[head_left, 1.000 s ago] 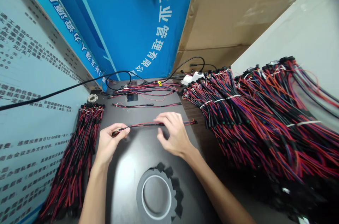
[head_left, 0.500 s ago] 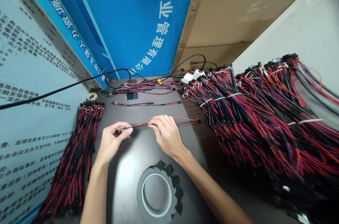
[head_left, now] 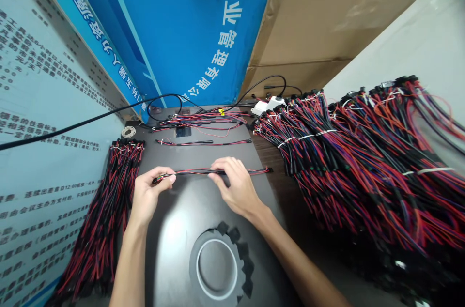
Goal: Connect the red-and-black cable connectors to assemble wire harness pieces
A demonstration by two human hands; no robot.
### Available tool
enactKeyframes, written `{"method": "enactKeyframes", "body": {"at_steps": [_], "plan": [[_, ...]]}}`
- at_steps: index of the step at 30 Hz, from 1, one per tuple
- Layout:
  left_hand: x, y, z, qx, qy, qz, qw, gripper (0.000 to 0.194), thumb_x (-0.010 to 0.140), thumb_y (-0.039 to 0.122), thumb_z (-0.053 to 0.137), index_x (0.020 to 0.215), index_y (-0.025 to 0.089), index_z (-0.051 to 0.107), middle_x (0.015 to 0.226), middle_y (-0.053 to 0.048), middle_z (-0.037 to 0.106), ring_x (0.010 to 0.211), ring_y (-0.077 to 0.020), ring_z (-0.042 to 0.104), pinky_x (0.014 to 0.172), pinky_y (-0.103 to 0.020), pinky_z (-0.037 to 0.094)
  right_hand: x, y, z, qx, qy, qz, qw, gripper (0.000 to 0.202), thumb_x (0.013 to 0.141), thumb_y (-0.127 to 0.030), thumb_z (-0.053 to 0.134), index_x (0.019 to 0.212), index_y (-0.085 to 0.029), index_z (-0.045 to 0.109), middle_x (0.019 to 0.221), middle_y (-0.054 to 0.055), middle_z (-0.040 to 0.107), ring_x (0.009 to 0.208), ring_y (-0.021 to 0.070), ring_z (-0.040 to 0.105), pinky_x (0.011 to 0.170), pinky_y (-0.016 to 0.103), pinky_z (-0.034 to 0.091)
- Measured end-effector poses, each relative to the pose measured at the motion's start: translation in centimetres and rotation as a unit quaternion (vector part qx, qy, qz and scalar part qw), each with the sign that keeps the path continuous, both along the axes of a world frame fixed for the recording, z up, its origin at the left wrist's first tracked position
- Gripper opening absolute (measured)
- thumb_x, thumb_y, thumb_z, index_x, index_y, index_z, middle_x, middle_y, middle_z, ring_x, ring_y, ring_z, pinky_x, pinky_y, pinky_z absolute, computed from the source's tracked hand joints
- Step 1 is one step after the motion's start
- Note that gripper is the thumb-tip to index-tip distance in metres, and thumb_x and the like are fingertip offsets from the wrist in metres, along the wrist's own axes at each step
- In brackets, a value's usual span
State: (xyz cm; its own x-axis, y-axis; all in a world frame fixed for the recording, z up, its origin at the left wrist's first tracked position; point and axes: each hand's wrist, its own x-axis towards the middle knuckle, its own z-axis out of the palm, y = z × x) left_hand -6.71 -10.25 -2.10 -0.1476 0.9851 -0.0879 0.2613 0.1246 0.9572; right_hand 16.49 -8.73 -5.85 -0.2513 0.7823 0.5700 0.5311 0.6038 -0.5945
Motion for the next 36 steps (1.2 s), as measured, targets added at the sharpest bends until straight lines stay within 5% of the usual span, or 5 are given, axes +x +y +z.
{"method": "enactKeyframes", "body": {"at_steps": [8, 15, 23, 29, 36], "plan": [[0.9, -0.1, 0.3, -0.008, 0.009, -0.027, 1.000, 0.022, 0.072, 0.036, 0.071, 0.075, 0.015, 0.069, 0.061, 0.000, 0.058, 0.059, -0.0115, 0.051, 0.062, -0.024, 0.038, -1.8, -0.8, -0.6, 0.049, 0.067, 0.013, 0.996, 0.007, 0.092, -0.013, 0.059, 0.088, -0.018, 0.063, 0.091, 0.003, 0.066, 0.082, 0.0146, 0.059, 0.075, 0.032, 0.043], [1.1, 0.0, 0.3, -0.013, 0.011, -0.040, 0.999, 0.025, 0.072, 0.038, 0.072, 0.079, 0.014, 0.069, 0.068, -0.002, 0.061, 0.064, -0.0130, 0.055, 0.065, -0.024, 0.041, -1.5, -0.8, 0.6, -0.066, 0.202, 0.033, 0.977, 0.006, 0.091, -0.016, 0.061, 0.087, -0.018, 0.065, 0.091, 0.004, 0.065, 0.088, 0.0149, 0.061, 0.081, 0.030, 0.048], [0.5, 0.0, -0.3, -0.039, 0.016, -0.054, 0.998, 0.025, 0.071, 0.038, 0.073, 0.083, 0.016, 0.072, 0.081, -0.003, 0.066, 0.073, -0.0138, 0.056, 0.068, -0.024, 0.041, 1.8, 1.1, -0.7, -0.022, -0.086, 0.004, 0.996, 0.014, 0.099, -0.016, 0.045, 0.089, -0.016, 0.055, 0.087, 0.005, 0.065, 0.077, 0.0182, 0.056, 0.073, 0.032, 0.037], [0.7, 0.2, -0.7, -0.026, 0.033, 0.003, 0.999, 0.028, 0.069, 0.041, 0.072, 0.081, 0.015, 0.072, 0.078, -0.004, 0.065, 0.068, -0.0131, 0.051, 0.064, -0.024, 0.038, 2.4, 1.4, -1.1, 0.018, -0.138, -0.050, 0.989, 0.030, 0.096, -0.012, 0.043, 0.125, -0.015, 0.051, 0.091, 0.007, 0.064, 0.080, 0.0209, 0.057, 0.077, 0.034, 0.040], [-0.9, 0.3, -0.8, -0.005, 0.044, -0.021, 0.999, 0.027, 0.073, 0.042, 0.068, 0.081, 0.017, 0.069, 0.092, -0.006, 0.064, 0.080, -0.0157, 0.055, 0.068, -0.025, 0.041, 4.0, 1.9, -1.7, -0.031, -0.083, -0.070, 0.994, 0.014, 0.096, -0.019, 0.049, 0.107, -0.018, 0.058, 0.091, 0.005, 0.065, 0.084, 0.0201, 0.060, 0.079, 0.034, 0.043]]}}
